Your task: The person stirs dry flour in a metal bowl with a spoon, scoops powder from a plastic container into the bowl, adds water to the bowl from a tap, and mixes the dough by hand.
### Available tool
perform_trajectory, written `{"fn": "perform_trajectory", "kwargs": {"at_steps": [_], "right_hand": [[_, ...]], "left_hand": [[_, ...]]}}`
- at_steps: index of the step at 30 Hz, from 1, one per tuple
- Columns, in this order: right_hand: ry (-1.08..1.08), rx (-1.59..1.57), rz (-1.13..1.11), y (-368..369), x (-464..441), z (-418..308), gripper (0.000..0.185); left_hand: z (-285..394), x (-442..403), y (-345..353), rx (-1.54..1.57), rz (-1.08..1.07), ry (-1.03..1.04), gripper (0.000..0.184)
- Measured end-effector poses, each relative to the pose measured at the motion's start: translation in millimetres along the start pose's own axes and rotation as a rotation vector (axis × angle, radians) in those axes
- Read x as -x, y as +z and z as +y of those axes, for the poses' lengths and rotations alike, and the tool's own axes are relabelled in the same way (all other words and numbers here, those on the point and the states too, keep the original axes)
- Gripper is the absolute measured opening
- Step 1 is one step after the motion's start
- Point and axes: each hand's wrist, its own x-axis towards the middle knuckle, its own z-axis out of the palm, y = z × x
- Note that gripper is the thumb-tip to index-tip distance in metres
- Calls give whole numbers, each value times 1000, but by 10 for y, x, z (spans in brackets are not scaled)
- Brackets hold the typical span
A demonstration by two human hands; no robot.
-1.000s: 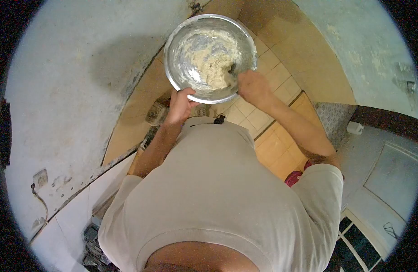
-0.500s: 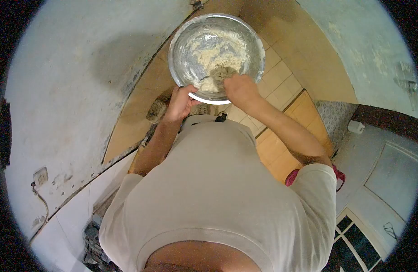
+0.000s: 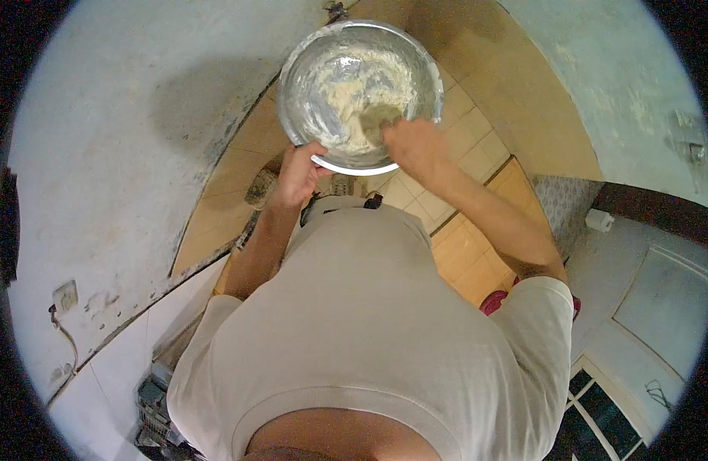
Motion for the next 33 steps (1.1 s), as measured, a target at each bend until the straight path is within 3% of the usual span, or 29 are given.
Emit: {"fn": "perform_trajectory", "kwargs": {"at_steps": [7,11,16,22,25,28,31,33], "right_hand": [[-67,-126,-13,-71,76,-40,14],[50,-47,114,241,-7,250,14],[242,-32,198,-184,-164,329,14],[-105,0,76,12,-242,57,16],[-153,-34,16,-122,-159,-64,15],[-124,-110,32,-349,-100,-112,14],[-76,-47,31,-108,-45,-95,13],[59,-4,14,-107,-38,3,12]], "left_hand": [[-132,-64,-32,70,-12,-32,36],[-83,-6,34,42,2,-6,37],[-72,-27,-6,92,8,-29,39],[27,42,-2,77,-12,-23,44],[51,58,-6,58,-11,-24,45],[-29,-14,-83,85,-40,-44,49],[-57,-2,-69,63,-34,-36,50],[-33,52,-18,60,-36,-26,48]]}}
